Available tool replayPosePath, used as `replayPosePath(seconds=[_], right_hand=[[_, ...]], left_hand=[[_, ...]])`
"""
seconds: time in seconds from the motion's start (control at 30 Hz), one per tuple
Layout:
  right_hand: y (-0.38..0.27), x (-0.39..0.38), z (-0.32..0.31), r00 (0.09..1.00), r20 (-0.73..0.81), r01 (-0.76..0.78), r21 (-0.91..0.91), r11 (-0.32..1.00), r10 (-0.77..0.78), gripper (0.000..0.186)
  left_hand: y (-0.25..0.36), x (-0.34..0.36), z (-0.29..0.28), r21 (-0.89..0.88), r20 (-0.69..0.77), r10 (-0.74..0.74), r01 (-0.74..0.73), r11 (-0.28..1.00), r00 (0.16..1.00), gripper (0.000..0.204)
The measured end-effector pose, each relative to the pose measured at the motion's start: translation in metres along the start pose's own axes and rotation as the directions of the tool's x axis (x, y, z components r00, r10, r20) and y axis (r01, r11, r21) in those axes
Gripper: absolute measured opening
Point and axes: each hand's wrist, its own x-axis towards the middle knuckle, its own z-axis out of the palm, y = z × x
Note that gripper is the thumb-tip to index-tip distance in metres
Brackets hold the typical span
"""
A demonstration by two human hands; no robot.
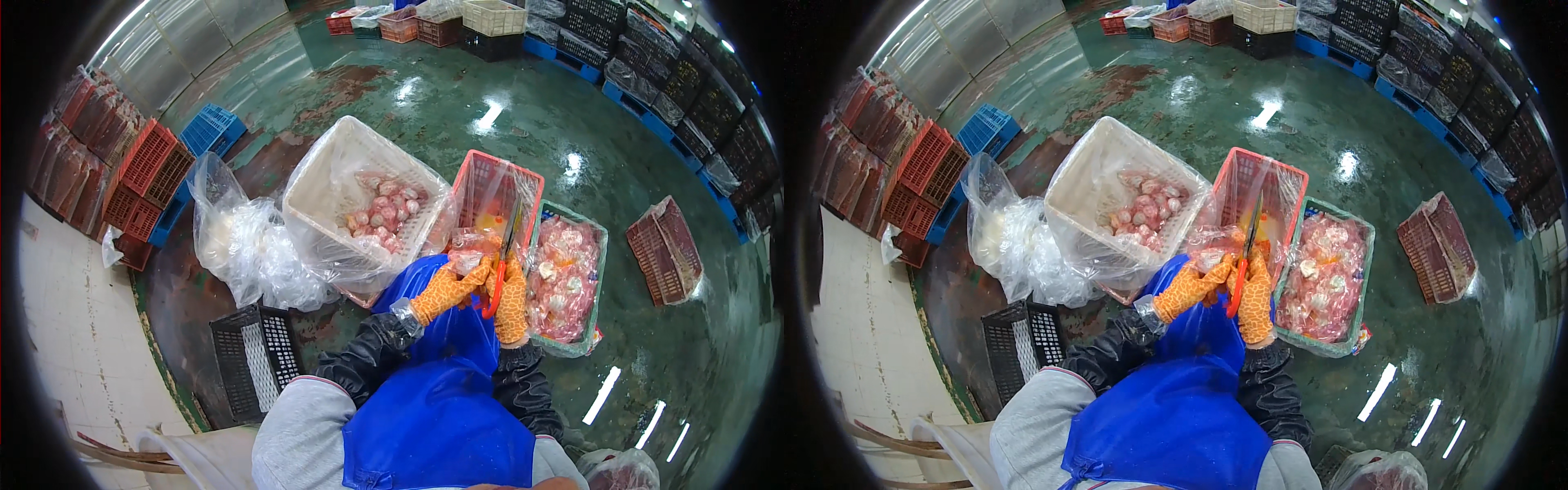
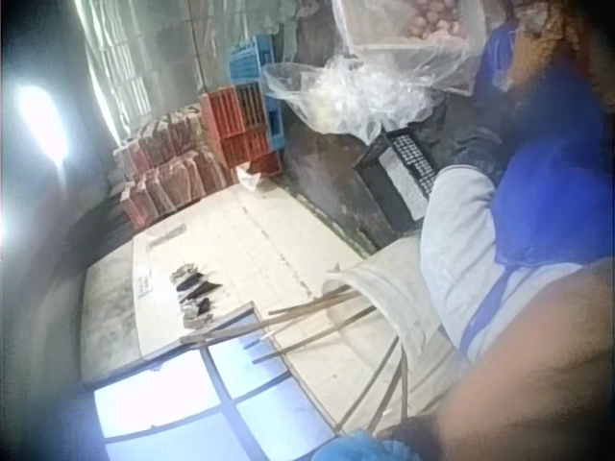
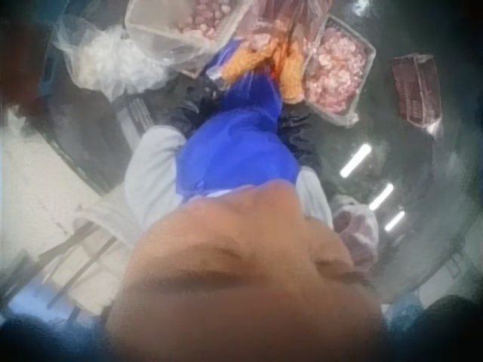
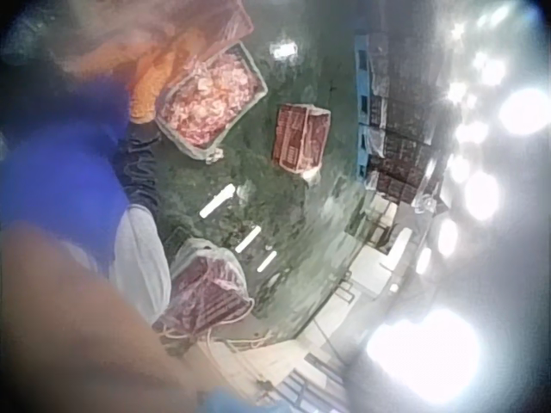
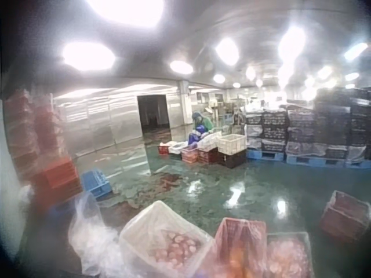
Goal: The person uses orange-handled shears to trim pieces of raw meat, likely chicken, in a warehouse setting. They pick up individual pieces from a white basket, cut off excess fat or skin, and place the trimmed meat into a red basket while discarding the trimmings into a separate container.
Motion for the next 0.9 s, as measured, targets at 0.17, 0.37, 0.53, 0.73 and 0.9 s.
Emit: replayPosePath(seconds=[0.17, 0.37, 0.53, 0.73, 0.9], right_hand=[[-0.016, -0.006, 0.007, 1.0, 0.022, -0.012, -0.148, 0.989, 0.015, 0.031], [0.002, -0.005, 0.007, 0.996, 0.063, -0.062, 0.013, 0.998, 0.061, 0.024], [0.006, -0.006, -0.008, 0.997, 0.038, -0.063, 0.036, 0.997, 0.062, 0.019], [0.006, 0.004, -0.004, 1.0, -0.022, 0.013, -0.101, 0.995, -0.016, 0.027], [-0.006, -0.016, -0.002, 0.986, 0.166, 0.082, -0.501, 0.862, 0.003, 0.041]], left_hand=[[0.017, -0.013, 0.001, -0.142, -0.157, 0.113, -0.135, 0.981, 0.981, 0.031], [-0.005, -0.008, 0.007, -0.308, -0.213, 0.153, -0.215, 0.927, 0.965, 0.031], [0.002, -0.006, -0.005, -0.013, 0.048, -0.002, 0.002, 1.0, 0.999, 0.04], [0.012, -0.005, 0.008, -0.214, -0.207, 0.03, -0.075, 0.974, 0.978, 0.04], [-0.008, 0.023, -0.03, -0.264, -0.485, 0.024, -0.173, 0.949, 0.874, 0.039]])
